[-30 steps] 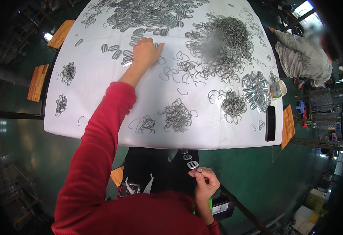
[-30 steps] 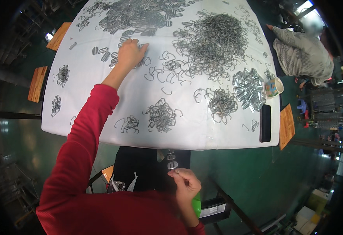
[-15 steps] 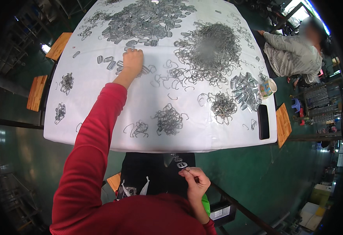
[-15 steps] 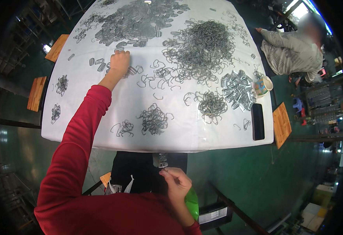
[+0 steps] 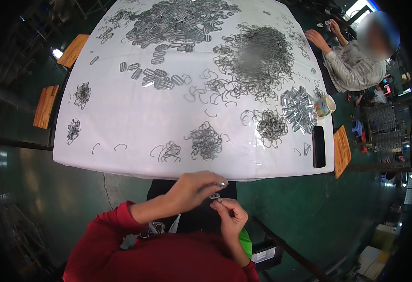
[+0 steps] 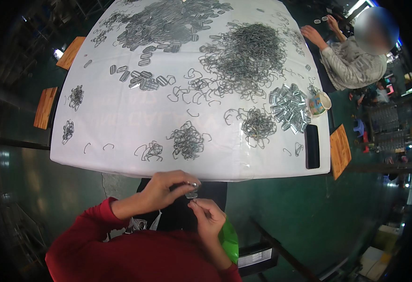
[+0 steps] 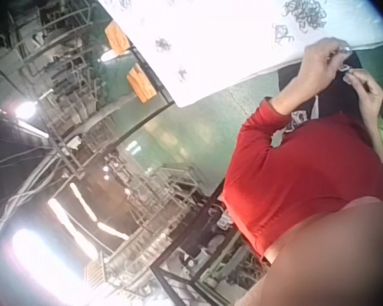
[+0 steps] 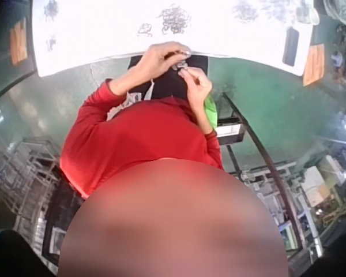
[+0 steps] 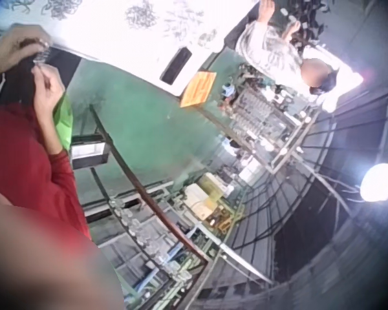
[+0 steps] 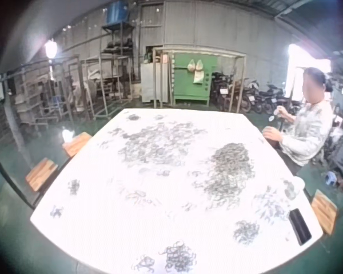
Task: The person repeatedly picks up small metal hooks and rectangular metal pieces from a white table, links them together by hand, and hangs the assembled keychains on a nearby metal rack. The process is continuous and repetitive throughout the clip.
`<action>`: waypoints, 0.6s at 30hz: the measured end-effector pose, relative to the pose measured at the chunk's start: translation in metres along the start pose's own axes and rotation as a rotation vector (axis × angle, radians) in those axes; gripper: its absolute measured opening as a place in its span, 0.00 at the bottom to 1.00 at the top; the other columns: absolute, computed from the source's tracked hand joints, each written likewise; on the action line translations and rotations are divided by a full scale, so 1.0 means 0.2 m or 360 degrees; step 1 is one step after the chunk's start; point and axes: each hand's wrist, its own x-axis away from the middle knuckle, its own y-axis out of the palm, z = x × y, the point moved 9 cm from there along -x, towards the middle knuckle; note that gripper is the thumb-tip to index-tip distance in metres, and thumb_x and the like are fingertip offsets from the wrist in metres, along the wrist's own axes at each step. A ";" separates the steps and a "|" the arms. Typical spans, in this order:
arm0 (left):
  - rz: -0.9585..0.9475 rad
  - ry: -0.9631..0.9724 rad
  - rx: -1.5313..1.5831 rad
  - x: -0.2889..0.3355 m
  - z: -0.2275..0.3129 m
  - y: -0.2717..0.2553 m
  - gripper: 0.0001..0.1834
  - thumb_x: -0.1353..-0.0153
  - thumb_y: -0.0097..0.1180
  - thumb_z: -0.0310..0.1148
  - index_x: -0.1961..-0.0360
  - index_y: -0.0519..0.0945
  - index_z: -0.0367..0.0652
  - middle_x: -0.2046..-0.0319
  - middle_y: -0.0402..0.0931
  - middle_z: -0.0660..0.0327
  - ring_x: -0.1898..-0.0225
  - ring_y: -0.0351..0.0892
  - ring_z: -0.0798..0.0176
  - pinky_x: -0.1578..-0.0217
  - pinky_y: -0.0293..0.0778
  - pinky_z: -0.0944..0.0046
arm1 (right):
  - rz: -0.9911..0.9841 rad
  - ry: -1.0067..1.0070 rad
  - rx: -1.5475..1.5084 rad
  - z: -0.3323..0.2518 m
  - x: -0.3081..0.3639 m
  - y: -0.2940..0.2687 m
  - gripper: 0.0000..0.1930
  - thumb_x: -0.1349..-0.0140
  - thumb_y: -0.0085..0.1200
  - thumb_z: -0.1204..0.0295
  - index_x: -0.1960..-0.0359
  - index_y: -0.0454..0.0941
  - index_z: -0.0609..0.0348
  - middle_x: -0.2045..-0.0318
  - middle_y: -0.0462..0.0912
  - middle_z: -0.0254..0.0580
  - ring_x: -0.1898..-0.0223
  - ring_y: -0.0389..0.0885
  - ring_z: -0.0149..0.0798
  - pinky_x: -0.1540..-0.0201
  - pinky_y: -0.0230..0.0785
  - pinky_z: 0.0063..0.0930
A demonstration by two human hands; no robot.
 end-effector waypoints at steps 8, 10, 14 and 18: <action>0.0035 0.0109 -0.0032 0.10 0.02 0.05 0.10 0.42 0.60 0.24 0.58 0.83 0.40 0.65 0.81 0.57 0.64 0.82 0.55 0.62 0.77 0.61 | 0.0002 -0.0043 0.0040 0.00 -0.01 0.03 0.03 0.40 0.59 0.85 0.65 0.81 0.70 0.67 0.84 0.42 0.65 0.82 0.29 0.59 0.75 0.21; 0.0115 0.0278 -0.0041 0.11 0.05 0.04 0.10 0.44 0.61 0.24 0.60 0.83 0.41 0.65 0.81 0.58 0.63 0.81 0.55 0.61 0.77 0.60 | 0.0003 -0.0043 0.0072 0.01 -0.01 0.02 0.03 0.40 0.59 0.85 0.65 0.81 0.69 0.67 0.83 0.41 0.65 0.81 0.28 0.59 0.75 0.20; 0.0159 0.0354 -0.0174 0.13 0.05 0.04 0.09 0.46 0.63 0.26 0.62 0.84 0.43 0.65 0.81 0.61 0.59 0.79 0.57 0.57 0.75 0.60 | -0.0009 -0.0011 0.0191 0.04 -0.01 0.01 0.03 0.40 0.59 0.84 0.64 0.80 0.69 0.67 0.83 0.41 0.65 0.80 0.27 0.60 0.74 0.21; 0.0182 0.0393 -0.0233 0.13 0.02 0.03 0.10 0.48 0.66 0.27 0.63 0.85 0.46 0.64 0.81 0.63 0.56 0.78 0.59 0.55 0.75 0.61 | -0.0040 -0.0005 0.0245 0.04 -0.03 -0.02 0.08 0.37 0.55 0.82 0.57 0.76 0.67 0.67 0.81 0.40 0.68 0.78 0.27 0.63 0.72 0.20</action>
